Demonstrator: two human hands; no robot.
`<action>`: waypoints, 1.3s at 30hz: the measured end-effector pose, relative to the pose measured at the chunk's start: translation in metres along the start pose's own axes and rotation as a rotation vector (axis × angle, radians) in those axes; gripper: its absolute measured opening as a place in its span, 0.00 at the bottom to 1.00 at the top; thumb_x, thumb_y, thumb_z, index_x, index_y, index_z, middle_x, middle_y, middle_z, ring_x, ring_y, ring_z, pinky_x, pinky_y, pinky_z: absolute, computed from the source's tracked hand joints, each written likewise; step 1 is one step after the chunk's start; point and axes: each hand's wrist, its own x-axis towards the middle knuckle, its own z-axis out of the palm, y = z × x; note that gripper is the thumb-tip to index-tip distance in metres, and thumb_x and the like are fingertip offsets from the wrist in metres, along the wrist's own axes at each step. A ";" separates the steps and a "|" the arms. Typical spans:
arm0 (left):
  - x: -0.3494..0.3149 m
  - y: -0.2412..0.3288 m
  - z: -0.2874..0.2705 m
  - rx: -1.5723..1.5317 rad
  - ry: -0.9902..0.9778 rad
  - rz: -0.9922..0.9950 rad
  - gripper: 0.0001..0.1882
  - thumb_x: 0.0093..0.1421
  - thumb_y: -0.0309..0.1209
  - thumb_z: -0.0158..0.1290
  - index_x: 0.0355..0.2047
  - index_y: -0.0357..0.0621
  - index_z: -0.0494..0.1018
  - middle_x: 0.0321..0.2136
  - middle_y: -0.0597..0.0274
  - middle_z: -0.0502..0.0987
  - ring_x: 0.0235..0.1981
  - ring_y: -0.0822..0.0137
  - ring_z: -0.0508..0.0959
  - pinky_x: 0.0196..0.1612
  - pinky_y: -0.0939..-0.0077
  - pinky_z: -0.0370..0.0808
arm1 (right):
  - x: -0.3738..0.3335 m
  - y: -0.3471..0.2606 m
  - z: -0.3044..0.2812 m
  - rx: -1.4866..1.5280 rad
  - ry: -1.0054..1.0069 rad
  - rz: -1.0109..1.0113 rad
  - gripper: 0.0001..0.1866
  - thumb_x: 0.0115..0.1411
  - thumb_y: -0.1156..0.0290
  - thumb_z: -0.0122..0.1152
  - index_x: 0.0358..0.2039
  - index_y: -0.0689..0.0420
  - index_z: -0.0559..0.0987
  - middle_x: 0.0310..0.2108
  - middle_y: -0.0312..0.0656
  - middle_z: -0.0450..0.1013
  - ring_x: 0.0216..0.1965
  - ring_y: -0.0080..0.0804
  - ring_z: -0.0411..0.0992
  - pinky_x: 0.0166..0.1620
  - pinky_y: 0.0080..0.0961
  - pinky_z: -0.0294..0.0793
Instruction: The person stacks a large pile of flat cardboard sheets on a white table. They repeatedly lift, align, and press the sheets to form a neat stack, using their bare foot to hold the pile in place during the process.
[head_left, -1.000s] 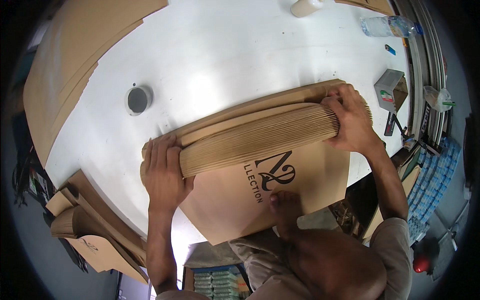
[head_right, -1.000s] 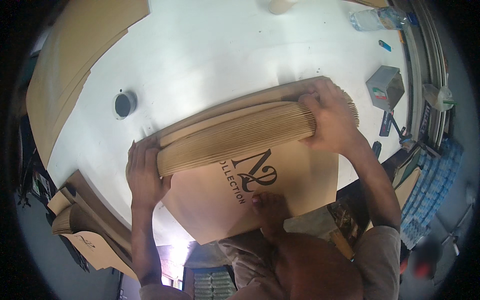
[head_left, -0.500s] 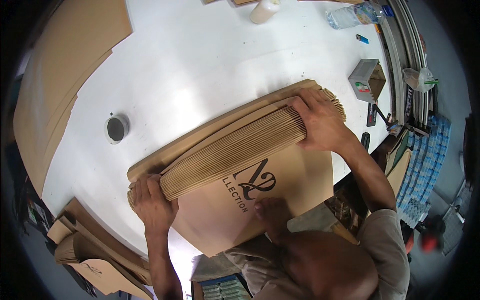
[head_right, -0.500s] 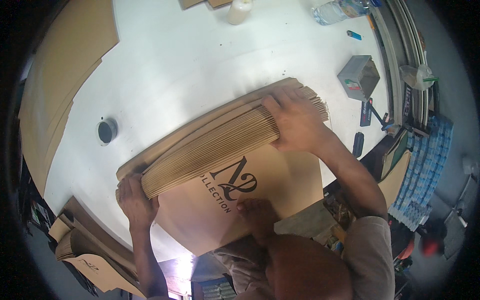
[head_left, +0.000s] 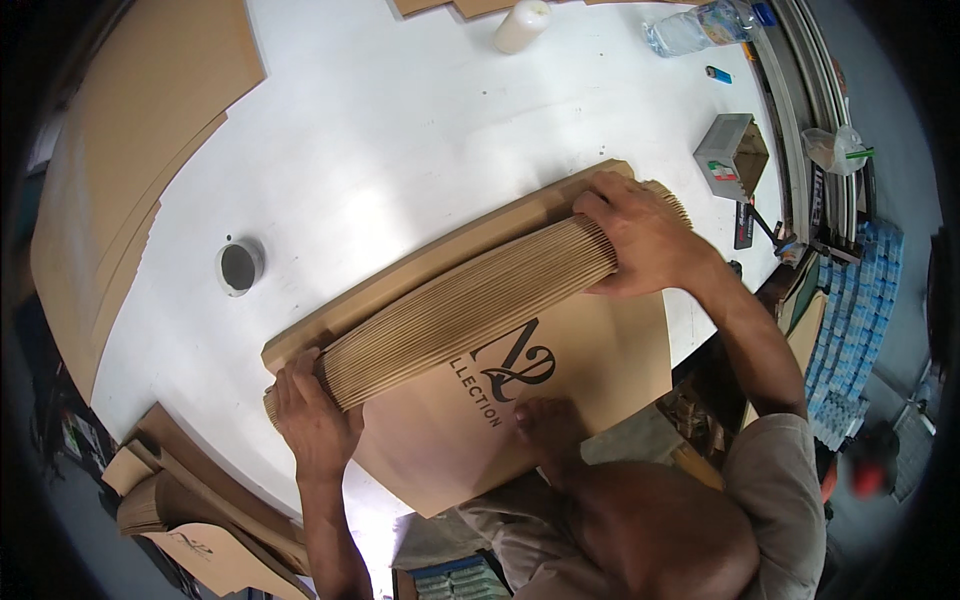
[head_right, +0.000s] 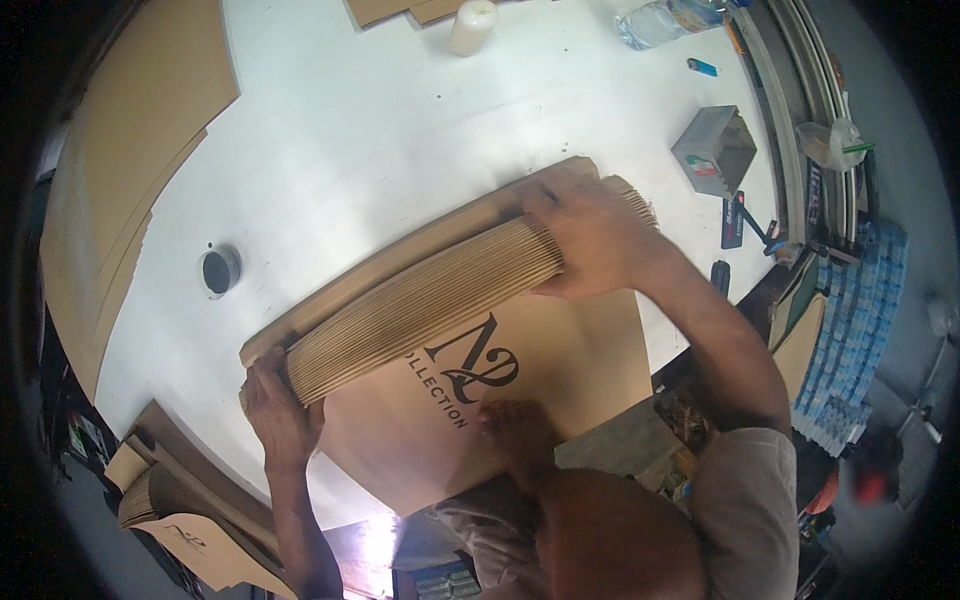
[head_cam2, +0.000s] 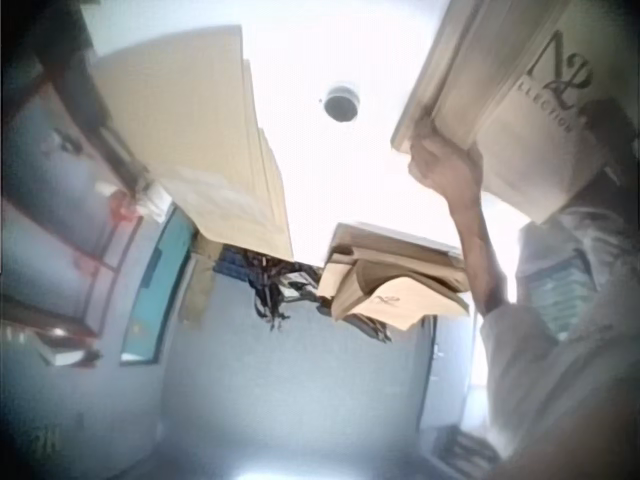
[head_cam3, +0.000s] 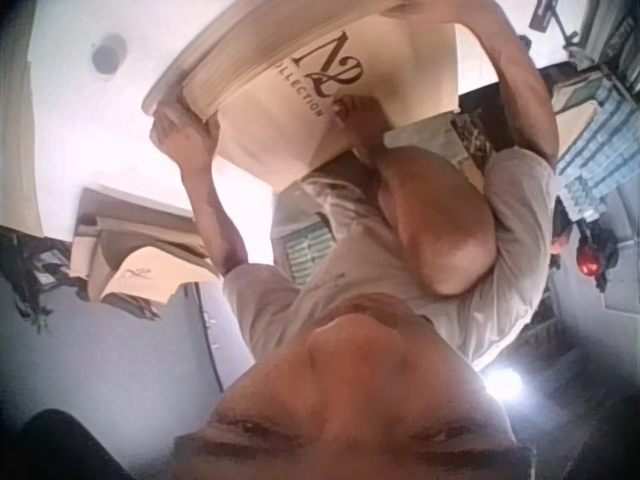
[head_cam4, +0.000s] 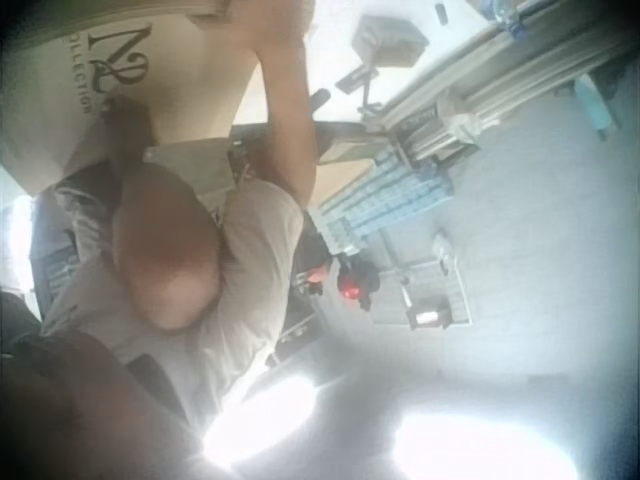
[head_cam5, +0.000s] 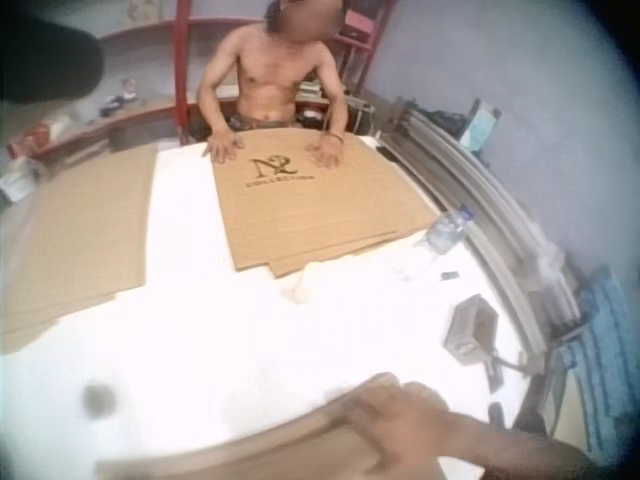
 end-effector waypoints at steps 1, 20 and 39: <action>0.001 0.001 -0.002 -0.006 -0.018 -0.009 0.35 0.47 0.30 0.72 0.56 0.40 0.72 0.49 0.49 0.76 0.50 0.45 0.77 0.53 0.49 0.72 | 0.003 -0.001 -0.009 0.024 -0.055 0.003 0.43 0.39 0.50 0.86 0.52 0.58 0.78 0.50 0.52 0.74 0.54 0.57 0.75 0.59 0.50 0.74; 0.015 -0.010 -0.001 -0.022 -0.087 0.012 0.32 0.49 0.32 0.71 0.54 0.42 0.74 0.49 0.53 0.77 0.52 0.46 0.76 0.53 0.47 0.72 | -0.017 0.062 -0.041 0.376 -0.176 0.161 0.52 0.32 0.53 0.94 0.57 0.62 0.79 0.51 0.46 0.80 0.54 0.41 0.79 0.62 0.37 0.76; 0.022 -0.017 0.002 -0.054 -0.082 0.044 0.29 0.53 0.37 0.70 0.53 0.41 0.75 0.47 0.50 0.78 0.49 0.43 0.78 0.51 0.47 0.74 | -0.021 0.104 -0.041 0.827 -0.276 0.383 0.28 0.53 0.73 0.85 0.54 0.60 0.84 0.47 0.40 0.84 0.47 0.28 0.80 0.53 0.30 0.79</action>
